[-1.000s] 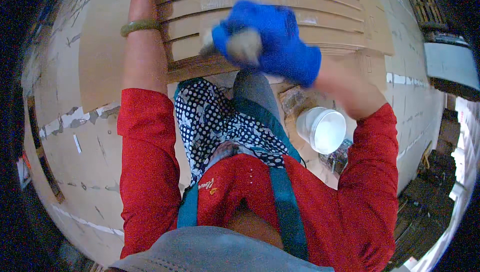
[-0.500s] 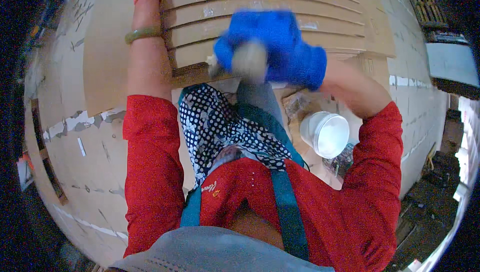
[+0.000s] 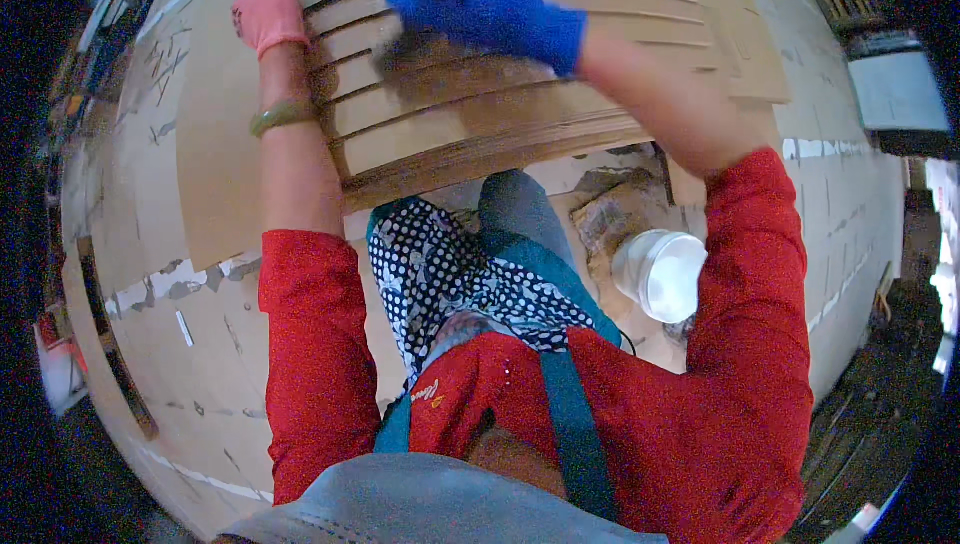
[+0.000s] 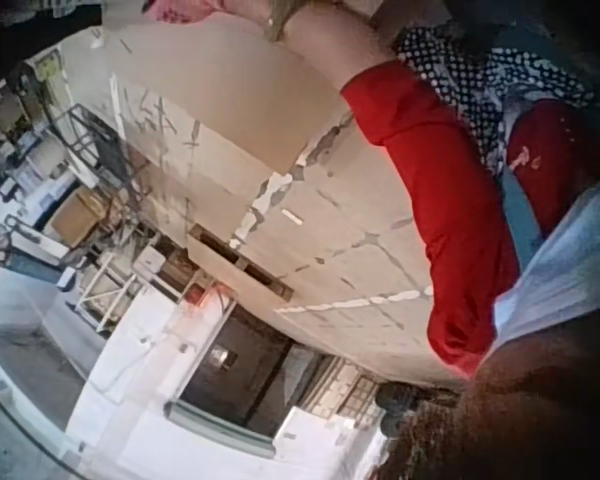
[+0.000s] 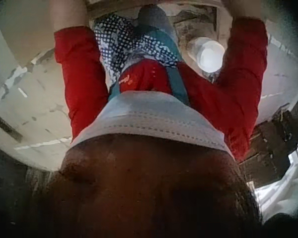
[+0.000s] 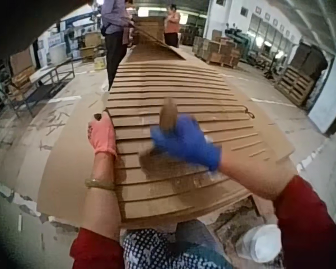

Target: Apply glue to the surfaces of stacked corrugated cardboard pieces using a brush.

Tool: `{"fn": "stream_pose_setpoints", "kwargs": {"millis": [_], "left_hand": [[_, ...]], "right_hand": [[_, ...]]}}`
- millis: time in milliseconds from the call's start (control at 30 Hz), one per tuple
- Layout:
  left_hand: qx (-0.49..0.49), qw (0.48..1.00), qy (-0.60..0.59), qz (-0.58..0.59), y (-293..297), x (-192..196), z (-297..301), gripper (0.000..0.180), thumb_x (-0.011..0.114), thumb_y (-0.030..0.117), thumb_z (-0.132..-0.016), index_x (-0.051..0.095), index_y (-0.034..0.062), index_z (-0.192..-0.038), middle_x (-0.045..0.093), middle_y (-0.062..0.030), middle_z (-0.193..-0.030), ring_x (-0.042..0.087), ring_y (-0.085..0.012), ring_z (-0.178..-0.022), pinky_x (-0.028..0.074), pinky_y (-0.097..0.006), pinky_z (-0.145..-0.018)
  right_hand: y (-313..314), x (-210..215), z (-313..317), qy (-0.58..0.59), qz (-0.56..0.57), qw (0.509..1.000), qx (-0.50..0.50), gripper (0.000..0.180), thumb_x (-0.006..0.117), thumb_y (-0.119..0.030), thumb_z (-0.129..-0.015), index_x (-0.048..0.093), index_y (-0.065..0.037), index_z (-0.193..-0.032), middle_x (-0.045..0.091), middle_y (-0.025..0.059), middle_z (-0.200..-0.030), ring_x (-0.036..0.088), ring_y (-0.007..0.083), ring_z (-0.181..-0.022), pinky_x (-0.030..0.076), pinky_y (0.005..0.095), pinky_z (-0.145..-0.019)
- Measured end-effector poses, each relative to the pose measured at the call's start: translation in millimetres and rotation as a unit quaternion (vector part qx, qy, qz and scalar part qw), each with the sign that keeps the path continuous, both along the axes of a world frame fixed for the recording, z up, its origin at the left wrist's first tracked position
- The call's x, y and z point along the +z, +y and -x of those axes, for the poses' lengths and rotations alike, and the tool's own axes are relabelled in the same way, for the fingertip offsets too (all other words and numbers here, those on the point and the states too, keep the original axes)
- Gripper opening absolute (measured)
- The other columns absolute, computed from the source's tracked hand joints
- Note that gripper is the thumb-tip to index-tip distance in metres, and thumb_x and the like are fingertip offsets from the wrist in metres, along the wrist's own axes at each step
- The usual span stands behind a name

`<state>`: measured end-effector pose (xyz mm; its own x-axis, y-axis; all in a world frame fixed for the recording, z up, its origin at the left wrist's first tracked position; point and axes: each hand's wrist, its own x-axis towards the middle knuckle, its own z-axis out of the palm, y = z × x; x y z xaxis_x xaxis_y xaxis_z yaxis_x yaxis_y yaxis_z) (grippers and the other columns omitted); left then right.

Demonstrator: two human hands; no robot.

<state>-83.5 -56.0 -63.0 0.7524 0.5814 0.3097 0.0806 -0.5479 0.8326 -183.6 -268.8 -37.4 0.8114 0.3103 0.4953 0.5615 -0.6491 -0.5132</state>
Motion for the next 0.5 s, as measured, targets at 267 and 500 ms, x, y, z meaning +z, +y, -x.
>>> {"fn": "stream_pose_setpoints", "kwargs": {"millis": [267,500], "left_hand": [[-0.012,1.000,-0.005,0.022,-0.4,1.9,-5.4,0.044,0.045,0.037,-0.075,0.063,-0.0032,-0.077,0.062,-0.0229,-0.081,0.060,-0.0375,-0.080,0.044,-0.043,-0.075],[-0.045,0.998,-0.004,0.049,-16.3,13.1,6.8,0.042,0.049,0.032,-0.076,0.061,-0.0082,-0.080,0.063,-0.0181,-0.077,0.058,-0.0311,-0.071,0.043,-0.039,-0.069]], "right_hand": [[-73.8,59.4,7.7,0.059,-0.170,0.983,0.027,0.020,0.062,-0.021,-0.080,0.062,-0.002,-0.073,0.060,0.0056,-0.066,0.056,0.0122,-0.061,0.045,0.0283,-0.056],[-98.9,46.7,-61.6,0.168,-0.267,0.947,-0.059,0.026,0.062,-0.023,-0.078,0.060,0.000,-0.066,0.057,0.0031,-0.061,0.052,0.0113,-0.054,0.041,0.0274,-0.048]]}}
